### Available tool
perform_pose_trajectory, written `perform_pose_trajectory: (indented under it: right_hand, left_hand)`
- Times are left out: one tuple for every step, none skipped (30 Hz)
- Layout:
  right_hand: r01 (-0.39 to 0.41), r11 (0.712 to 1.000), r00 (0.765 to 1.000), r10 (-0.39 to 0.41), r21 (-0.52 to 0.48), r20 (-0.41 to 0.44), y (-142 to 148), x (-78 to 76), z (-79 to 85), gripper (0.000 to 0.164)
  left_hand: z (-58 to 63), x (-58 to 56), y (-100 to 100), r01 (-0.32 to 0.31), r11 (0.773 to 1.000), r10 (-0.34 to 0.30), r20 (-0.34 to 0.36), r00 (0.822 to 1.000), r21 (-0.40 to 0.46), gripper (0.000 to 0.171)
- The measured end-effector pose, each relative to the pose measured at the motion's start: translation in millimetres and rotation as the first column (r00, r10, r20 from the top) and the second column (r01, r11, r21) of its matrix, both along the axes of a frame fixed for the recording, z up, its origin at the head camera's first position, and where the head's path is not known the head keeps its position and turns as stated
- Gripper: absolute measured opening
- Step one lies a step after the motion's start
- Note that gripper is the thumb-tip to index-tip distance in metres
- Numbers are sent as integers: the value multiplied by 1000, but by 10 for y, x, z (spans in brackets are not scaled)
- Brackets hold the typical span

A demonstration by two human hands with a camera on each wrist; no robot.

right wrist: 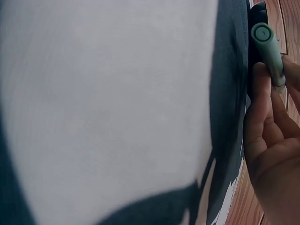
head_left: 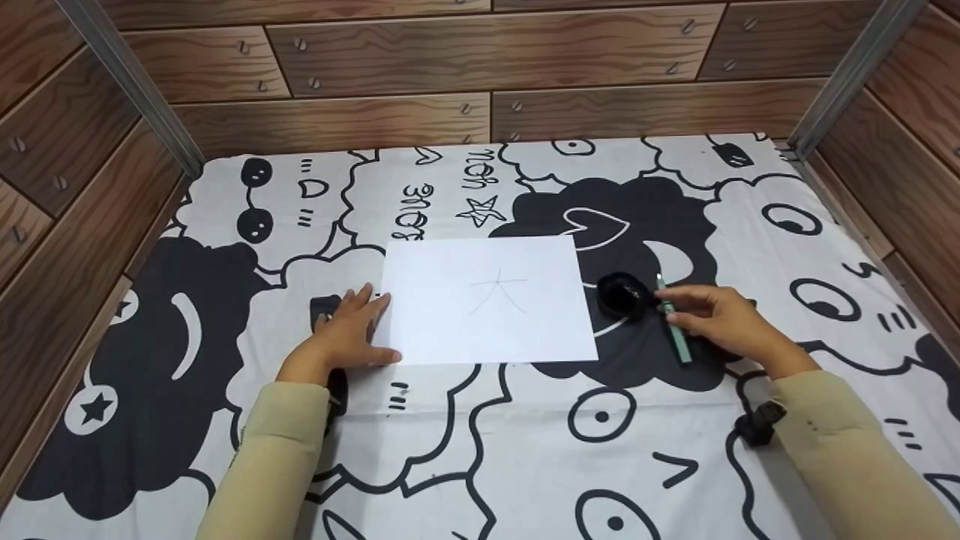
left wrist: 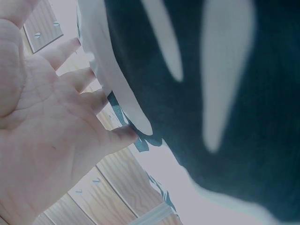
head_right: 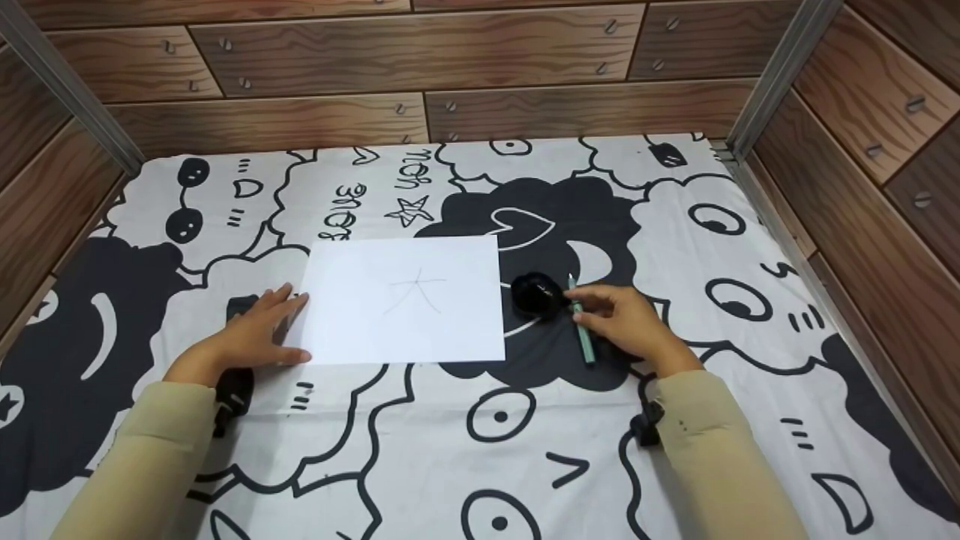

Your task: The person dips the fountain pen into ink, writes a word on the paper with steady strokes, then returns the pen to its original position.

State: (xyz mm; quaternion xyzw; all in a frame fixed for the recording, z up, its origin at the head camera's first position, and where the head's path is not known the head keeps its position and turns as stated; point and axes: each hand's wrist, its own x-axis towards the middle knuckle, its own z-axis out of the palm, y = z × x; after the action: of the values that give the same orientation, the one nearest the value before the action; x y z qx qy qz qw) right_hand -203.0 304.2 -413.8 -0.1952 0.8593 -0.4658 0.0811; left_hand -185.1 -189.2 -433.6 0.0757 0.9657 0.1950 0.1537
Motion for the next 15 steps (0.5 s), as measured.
perform_pose_trajectory:
  right_hand:
    - [1, 1000, 1000, -1, 10, -1, -1, -1, -2, 35]
    - [2, 1000, 1000, -2, 18, 1, -1, -3, -6, 34]
    - [4, 1000, 1000, -4, 25, 1, 0, -5, -11, 34]
    - [6, 1000, 1000, -6, 30, 2, 2, -9, -19, 33]
    - [7, 1000, 1000, -8, 31, 4, 7, -14, -30, 32]
    - [10, 999, 1000, -10, 32, 5, 13, -22, -45, 32]
    - [12, 999, 1000, -12, 31, 6, 20, -32, -62, 31]
    - [15, 999, 1000, -15, 32, 5, 30, -45, -85, 31]
    - [18, 999, 1000, -18, 39, 1, 46, -61, -115, 30]
    - [21, 999, 1000, -21, 46, -2, 61, -79, -145, 29]
    - [24, 998, 1000, -24, 54, -5, 78, -97, -177, 29]
    - [29, 997, 999, -28, 70, -16, 96, -113, -205, 28]
    - [32, 996, 999, -30, 84, -25, 113, -128, -230, 28]
    - [34, 995, 999, -30, 97, -36, 128, -141, -252, 28]
    - [35, 993, 998, -30, 109, -48, 139, -150, -269, 28]
  left_hand:
    - [0, 1, 0, -1, 1000, 1, 1, 1000, 0, 92]
    - [-1, 1, 0, -2, 1000, 2, 1, 1000, 0, 92]
    - [-2, 1, 1, -3, 1000, 3, 1, 1000, 0, 92]
    - [-3, 1, 1, -5, 1000, 5, 3, 1000, 1, 92]
    - [-5, 1, 0, -7, 1000, 7, 4, 1000, 0, 92]
    - [-6, 0, 1, -8, 1000, 8, 4, 1000, -1, 92]
    - [-7, -1, 2, -8, 1000, 8, 2, 1000, -2, 92]
    - [-8, -2, 3, -8, 1000, 8, 1, 1000, -2, 92]
    - [-7, -2, 4, -7, 1000, 7, 1, 1000, -4, 92]
    - [-7, -2, 6, -7, 1000, 7, 0, 1000, -6, 92]
    - [-8, -3, 6, -5, 1000, 5, -2, 1000, -9, 92]
    - [-7, -3, 8, -5, 1000, 4, -5, 1000, -10, 92]
    - [-5, -2, 9, -5, 1000, 5, -6, 1000, -10, 92]
    - [-4, -1, 10, -5, 1000, 5, -7, 1000, -11, 92]
    - [-4, 0, 9, -5, 1000, 5, -9, 1000, -12, 92]
